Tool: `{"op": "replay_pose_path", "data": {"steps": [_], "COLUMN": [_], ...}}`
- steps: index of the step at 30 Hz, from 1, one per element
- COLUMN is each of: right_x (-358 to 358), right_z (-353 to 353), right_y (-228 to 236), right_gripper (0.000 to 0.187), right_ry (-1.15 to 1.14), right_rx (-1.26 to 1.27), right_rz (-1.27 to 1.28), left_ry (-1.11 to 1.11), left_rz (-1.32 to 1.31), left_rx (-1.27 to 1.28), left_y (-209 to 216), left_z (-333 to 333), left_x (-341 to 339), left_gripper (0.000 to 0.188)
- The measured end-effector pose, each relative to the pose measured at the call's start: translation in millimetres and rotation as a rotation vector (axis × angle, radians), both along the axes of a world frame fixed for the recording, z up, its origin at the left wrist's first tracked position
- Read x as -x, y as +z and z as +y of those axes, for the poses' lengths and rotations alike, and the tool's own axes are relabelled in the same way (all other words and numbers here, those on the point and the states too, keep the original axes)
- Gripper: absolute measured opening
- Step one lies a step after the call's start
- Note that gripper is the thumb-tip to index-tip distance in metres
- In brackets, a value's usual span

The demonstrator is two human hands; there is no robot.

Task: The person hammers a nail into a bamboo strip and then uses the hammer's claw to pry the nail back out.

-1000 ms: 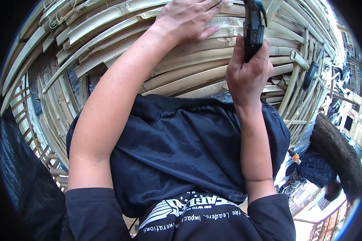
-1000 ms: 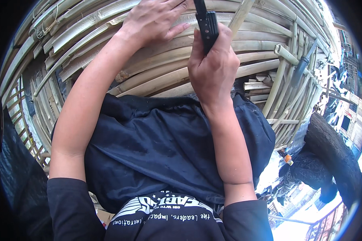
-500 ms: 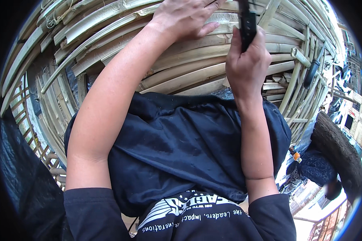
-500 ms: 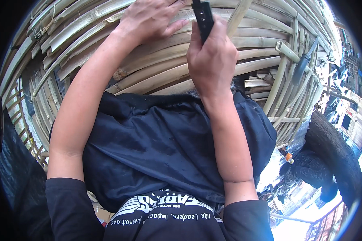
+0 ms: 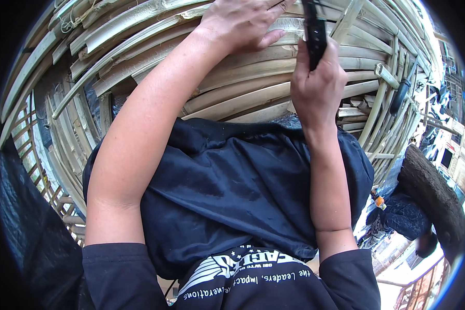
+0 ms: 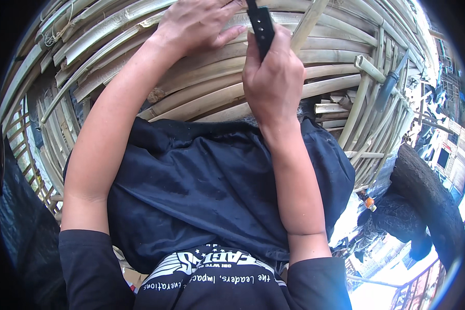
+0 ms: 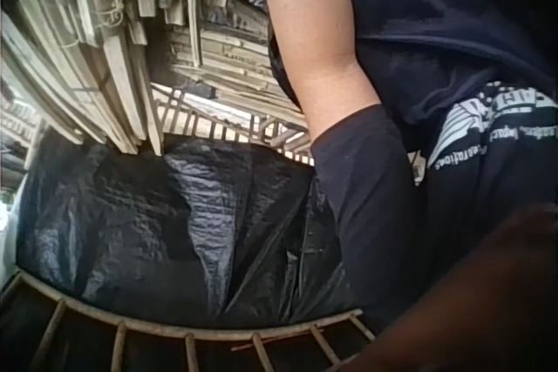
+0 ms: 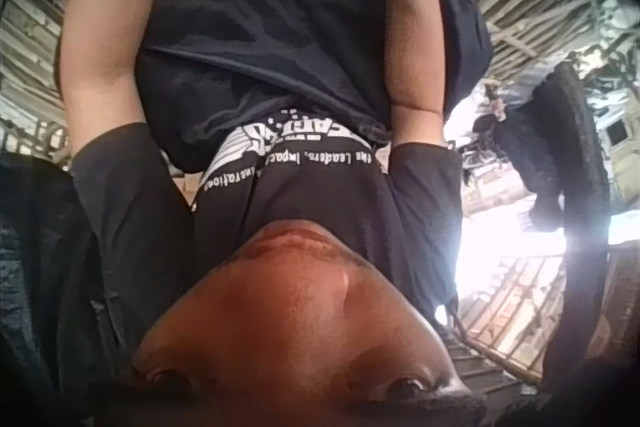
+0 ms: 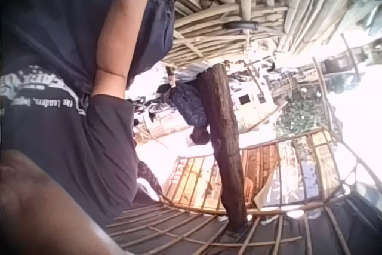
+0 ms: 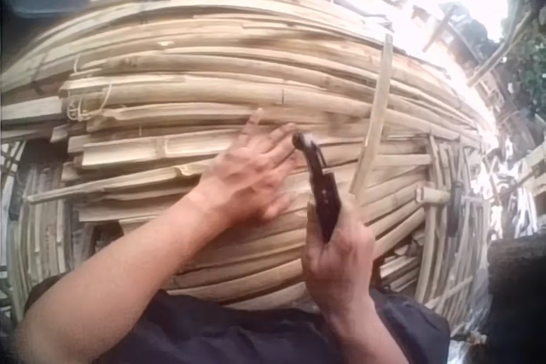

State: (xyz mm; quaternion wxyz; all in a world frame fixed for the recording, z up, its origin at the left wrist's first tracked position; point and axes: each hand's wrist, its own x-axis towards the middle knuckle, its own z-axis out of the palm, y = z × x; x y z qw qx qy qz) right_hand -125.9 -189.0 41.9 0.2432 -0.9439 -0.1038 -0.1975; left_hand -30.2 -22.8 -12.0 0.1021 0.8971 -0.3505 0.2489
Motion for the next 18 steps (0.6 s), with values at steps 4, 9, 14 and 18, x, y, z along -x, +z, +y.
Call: {"op": "replay_pose_path", "data": {"steps": [4, 9, 14, 18], "right_x": [6, -5, 2, 4], "right_z": [0, -4, 1, -1], "right_y": [-1, -16, -2, -5], "right_gripper": [0.026, 0.024, 0.025, 0.024], "right_ry": [0.014, 0.026, 0.016, 0.044], "right_rx": [-0.090, 0.028, -0.064, -0.090], "right_rz": [-0.124, -0.015, -0.110, -0.072], "left_ry": [-0.026, -0.023, -0.019, -0.032], "left_rz": [0.050, 0.036, 0.001, -0.003], "left_rx": [-0.001, -0.035, 0.018, 0.005], "left_y": [0, -2, -3, 1], "left_z": [1, 4, 2, 4], "left_x": [-1, -2, 1, 0], "left_gripper": [0.064, 0.065, 0.064, 0.064]}}
